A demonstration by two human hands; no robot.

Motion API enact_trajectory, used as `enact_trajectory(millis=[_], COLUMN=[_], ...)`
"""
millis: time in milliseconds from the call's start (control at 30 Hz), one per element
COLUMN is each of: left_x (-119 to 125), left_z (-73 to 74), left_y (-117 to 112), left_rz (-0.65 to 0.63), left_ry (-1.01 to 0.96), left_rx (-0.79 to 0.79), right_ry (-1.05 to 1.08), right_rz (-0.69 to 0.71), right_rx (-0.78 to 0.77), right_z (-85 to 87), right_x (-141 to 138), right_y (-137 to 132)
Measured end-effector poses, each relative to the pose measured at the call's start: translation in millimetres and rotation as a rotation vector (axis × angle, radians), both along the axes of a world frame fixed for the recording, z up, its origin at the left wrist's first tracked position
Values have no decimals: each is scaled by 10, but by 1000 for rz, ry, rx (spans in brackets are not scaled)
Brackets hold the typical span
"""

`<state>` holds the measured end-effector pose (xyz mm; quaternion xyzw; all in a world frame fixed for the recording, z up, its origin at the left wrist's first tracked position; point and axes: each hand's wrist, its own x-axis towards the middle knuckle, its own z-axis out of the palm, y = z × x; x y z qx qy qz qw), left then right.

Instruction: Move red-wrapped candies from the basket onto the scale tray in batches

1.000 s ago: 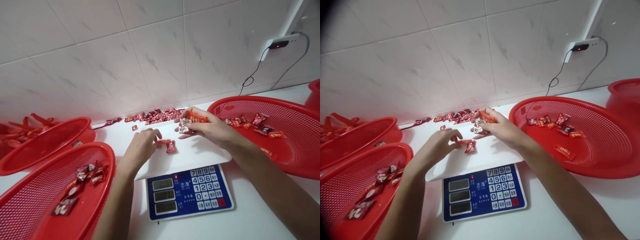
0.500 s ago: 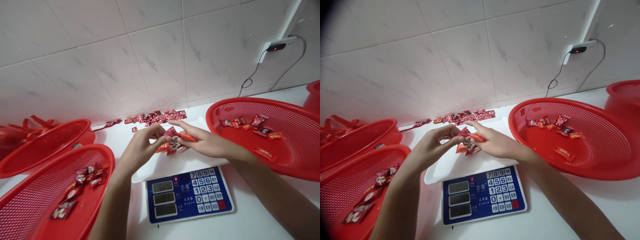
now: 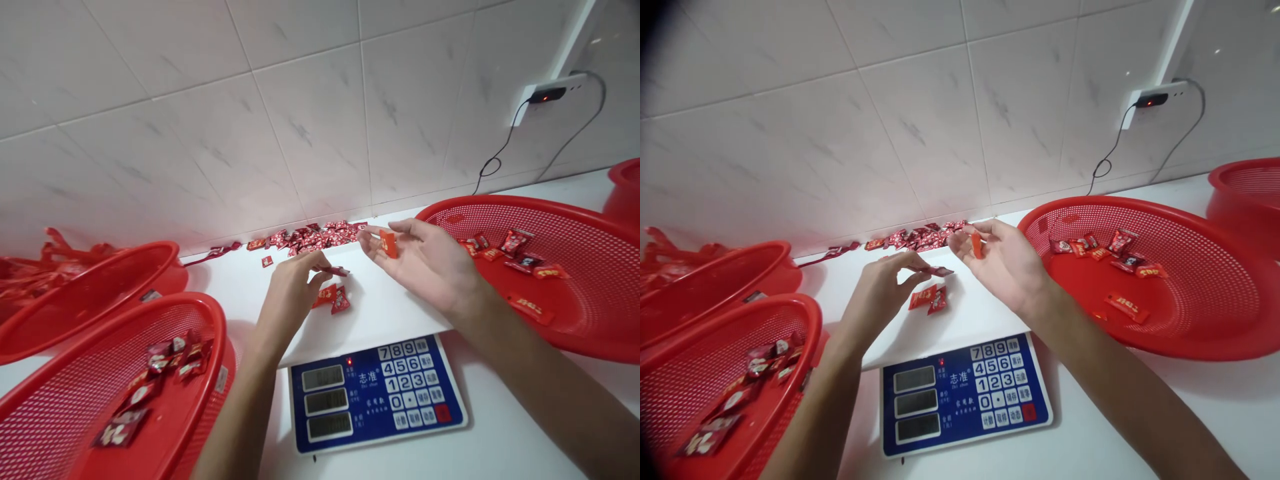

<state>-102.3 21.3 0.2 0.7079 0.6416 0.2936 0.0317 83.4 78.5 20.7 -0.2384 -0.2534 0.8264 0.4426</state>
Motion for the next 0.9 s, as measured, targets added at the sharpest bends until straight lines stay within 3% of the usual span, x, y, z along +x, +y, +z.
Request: enact_trajectory(millis=[133,200,300,433,567,667,767,900], left_x=[-119,-146,-76,134,264,255,209,196], left_z=[-37,15,126,177,107,87,139,199], left_y=[25,-20,-123,-221,-242,-246,-254,-248], left_rz=[24,54,71,-140,-139,-150,-157,-128], left_ry=[239,288,133,-178,-47,126,138,41], left_rx=[-131,-77,115,109,158,198,222,114], right_ry=[-57,-49,-35,-19,-34,-60,-145,-349], right_rz=[45,89,144,206,222,214,168,-24], right_rx=[118,190,266,314,306,281,281,510], right_z=[-12,-43,-102,-148,-168,-165,-96,71], right_x=[14,-6,-64,-123,-133,-125,-55,304], right_y=[-9,-30,-77,-153,-197,-199,-209,-234])
